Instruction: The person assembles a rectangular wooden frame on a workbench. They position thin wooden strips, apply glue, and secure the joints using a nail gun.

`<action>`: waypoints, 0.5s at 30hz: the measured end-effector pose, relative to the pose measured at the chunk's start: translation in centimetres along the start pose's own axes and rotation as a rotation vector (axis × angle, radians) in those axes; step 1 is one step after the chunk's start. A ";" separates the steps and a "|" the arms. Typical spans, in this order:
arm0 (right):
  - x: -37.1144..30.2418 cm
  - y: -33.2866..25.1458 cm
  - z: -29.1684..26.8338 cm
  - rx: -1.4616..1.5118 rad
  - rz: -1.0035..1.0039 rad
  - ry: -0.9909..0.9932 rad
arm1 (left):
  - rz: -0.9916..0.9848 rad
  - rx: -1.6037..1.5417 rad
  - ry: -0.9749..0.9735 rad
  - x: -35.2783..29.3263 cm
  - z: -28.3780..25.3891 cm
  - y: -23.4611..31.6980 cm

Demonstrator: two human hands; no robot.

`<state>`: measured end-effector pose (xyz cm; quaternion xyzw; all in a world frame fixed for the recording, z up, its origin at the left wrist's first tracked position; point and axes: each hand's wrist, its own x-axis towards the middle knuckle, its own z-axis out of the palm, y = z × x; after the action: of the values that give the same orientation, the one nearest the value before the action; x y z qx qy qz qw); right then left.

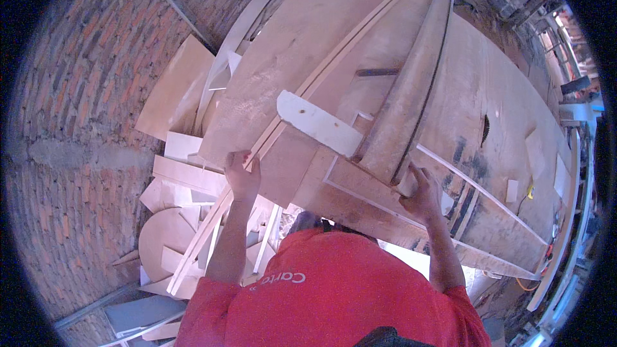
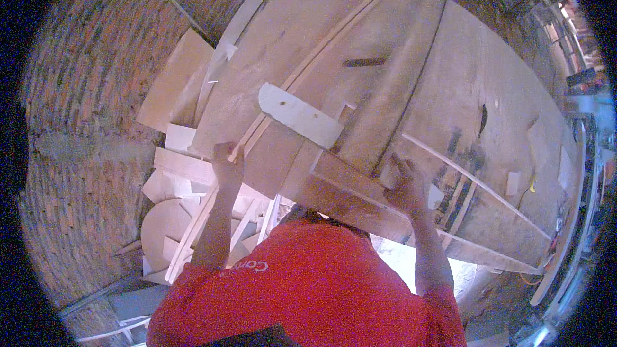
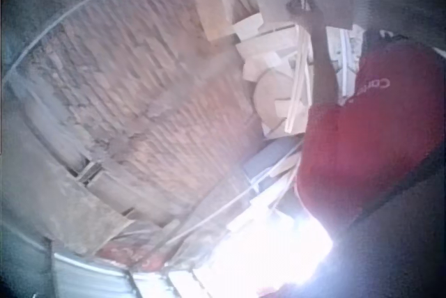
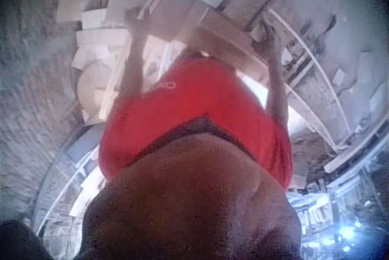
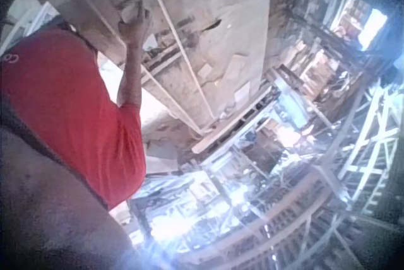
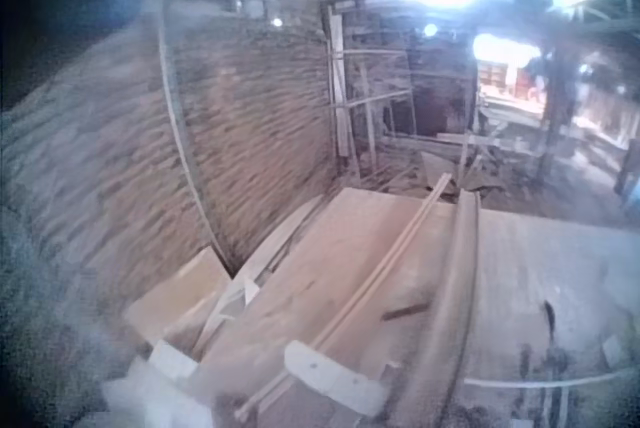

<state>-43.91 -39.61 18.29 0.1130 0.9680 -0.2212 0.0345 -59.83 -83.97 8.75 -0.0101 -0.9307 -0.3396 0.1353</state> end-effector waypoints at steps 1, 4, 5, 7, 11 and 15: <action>0.0 0.0 -0.3 -0.018 0.005 0.012 | 0.043 0.121 -0.056 -0.7 0.9 -1.4; -0.1 0.1 0.0 -0.022 -0.001 0.050 | 0.146 0.402 -0.126 -2.4 3.0 -5.1; 0.1 -0.2 0.0 -0.003 0.003 0.043 | 0.157 0.432 -0.085 -3.0 4.2 -7.0; 0.4 -0.3 -0.1 0.035 0.035 0.042 | 0.157 0.493 -0.074 -2.7 5.5 -7.7; 0.5 -0.4 -0.1 0.040 0.012 0.076 | 0.031 0.548 -0.213 -1.4 6.9 -7.3; 0.4 -0.1 -0.5 -0.038 -0.033 0.117 | 0.081 0.497 -0.304 -0.2 6.6 -8.3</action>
<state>-44.29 -39.37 18.71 0.1091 0.9742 -0.1963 -0.0236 -62.21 -86.13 -1.37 -0.0646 -0.9938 -0.0901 0.0064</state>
